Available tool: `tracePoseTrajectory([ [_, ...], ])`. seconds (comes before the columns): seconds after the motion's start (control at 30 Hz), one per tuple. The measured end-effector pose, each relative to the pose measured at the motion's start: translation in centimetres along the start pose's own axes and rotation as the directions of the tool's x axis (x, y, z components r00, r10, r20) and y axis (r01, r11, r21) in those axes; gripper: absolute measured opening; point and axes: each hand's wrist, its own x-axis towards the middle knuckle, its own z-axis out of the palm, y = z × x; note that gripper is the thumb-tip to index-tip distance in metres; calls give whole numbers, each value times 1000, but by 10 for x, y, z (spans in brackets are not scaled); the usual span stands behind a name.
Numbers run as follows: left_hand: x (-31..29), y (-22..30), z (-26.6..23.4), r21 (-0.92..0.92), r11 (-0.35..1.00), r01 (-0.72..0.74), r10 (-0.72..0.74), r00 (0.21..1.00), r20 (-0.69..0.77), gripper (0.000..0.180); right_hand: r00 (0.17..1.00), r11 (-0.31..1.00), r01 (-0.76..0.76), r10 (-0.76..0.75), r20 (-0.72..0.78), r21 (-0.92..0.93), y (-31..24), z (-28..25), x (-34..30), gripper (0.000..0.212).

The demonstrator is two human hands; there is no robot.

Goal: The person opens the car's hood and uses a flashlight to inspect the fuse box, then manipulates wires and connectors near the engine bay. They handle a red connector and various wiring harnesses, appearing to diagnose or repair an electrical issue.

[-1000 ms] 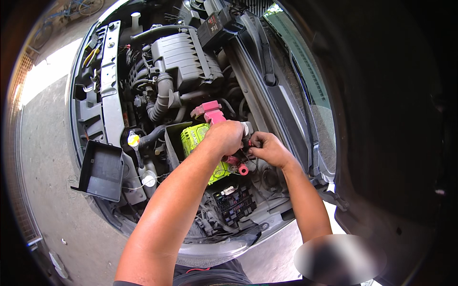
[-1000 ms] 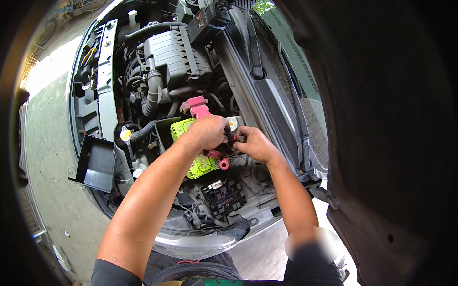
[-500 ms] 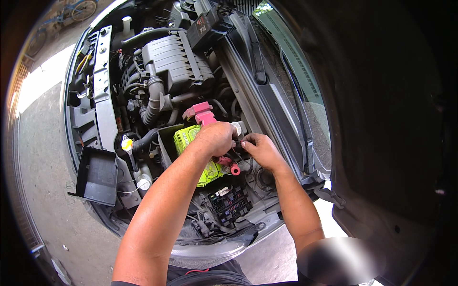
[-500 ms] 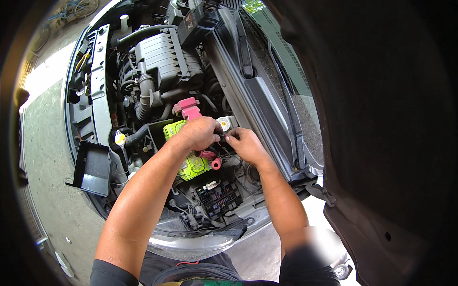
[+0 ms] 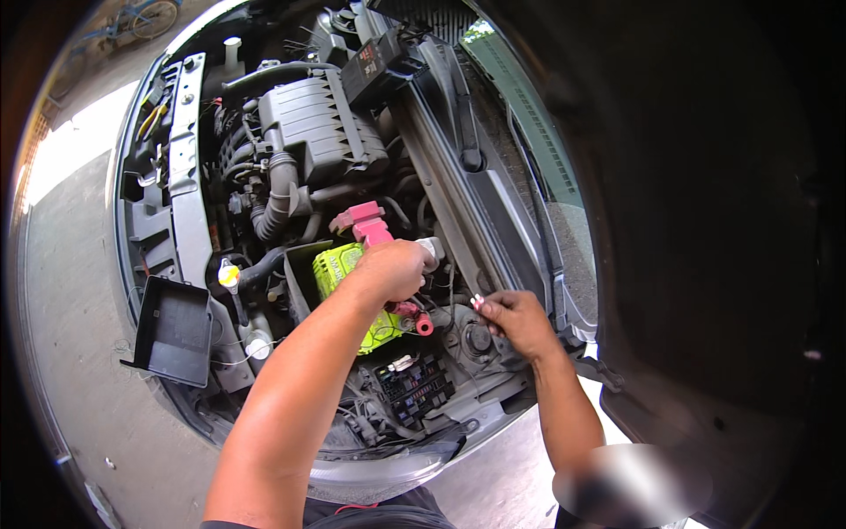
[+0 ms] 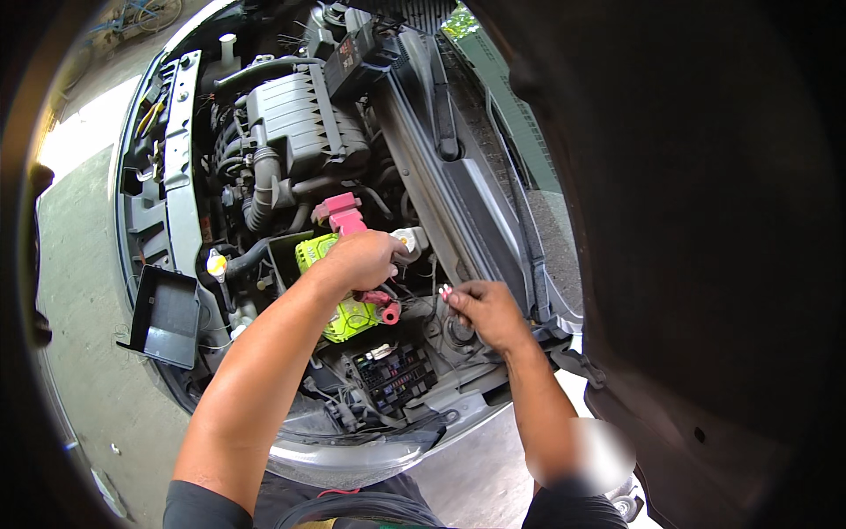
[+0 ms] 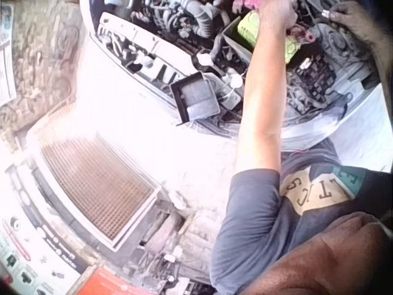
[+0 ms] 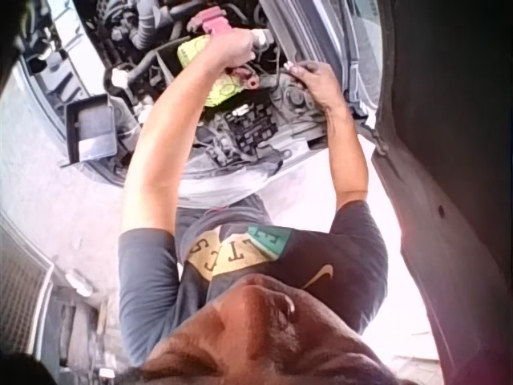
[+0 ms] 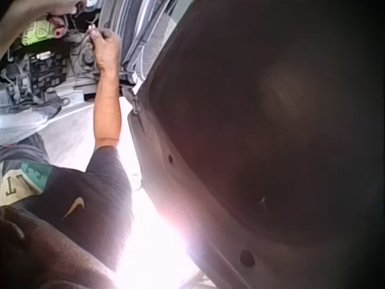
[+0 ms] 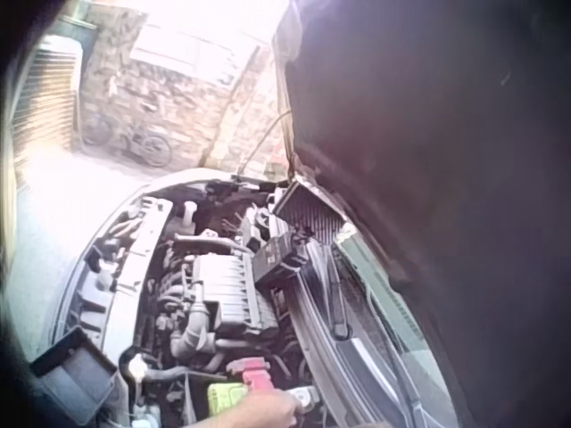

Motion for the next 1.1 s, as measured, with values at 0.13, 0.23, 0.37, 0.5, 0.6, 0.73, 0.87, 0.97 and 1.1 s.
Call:
tracePoseTrajectory([
  [0.13,-2,-12,2,-177,984,-20,0,994,-110,40,1000,993,13,-11,-17,115,7,5,-37,26],
  [0.23,-16,-10,0,-268,963,-13,-31,987,-160,39,999,986,20,-14,-36,165,7,15,-58,26],
  [0.37,-53,-5,-6,-316,938,-142,10,923,-385,33,1000,981,14,-17,14,193,5,24,-74,25],
  [0.5,-107,21,11,-273,899,-341,113,786,-608,27,998,988,8,-17,55,154,-11,33,-91,25],
  [0.6,-152,39,24,-387,796,-465,232,826,-514,46,995,988,42,-54,83,147,-14,43,-99,26],
  [0.73,-189,46,46,-573,695,-434,197,882,-428,38,972,991,2,-34,234,134,-28,61,-110,26],
  [0.87,-222,39,64,-579,704,-412,106,866,-488,25,965,974,-24,-36,260,224,-29,89,-118,27],
  [0.97,-240,31,84,-671,681,-292,-34,903,-427,20,988,977,118,-133,80,179,-27,120,-131,26],
  [1.1,-255,22,117,-942,330,-52,-239,961,-137,21,975,991,129,-130,179,18,-24,132,-137,23],
])
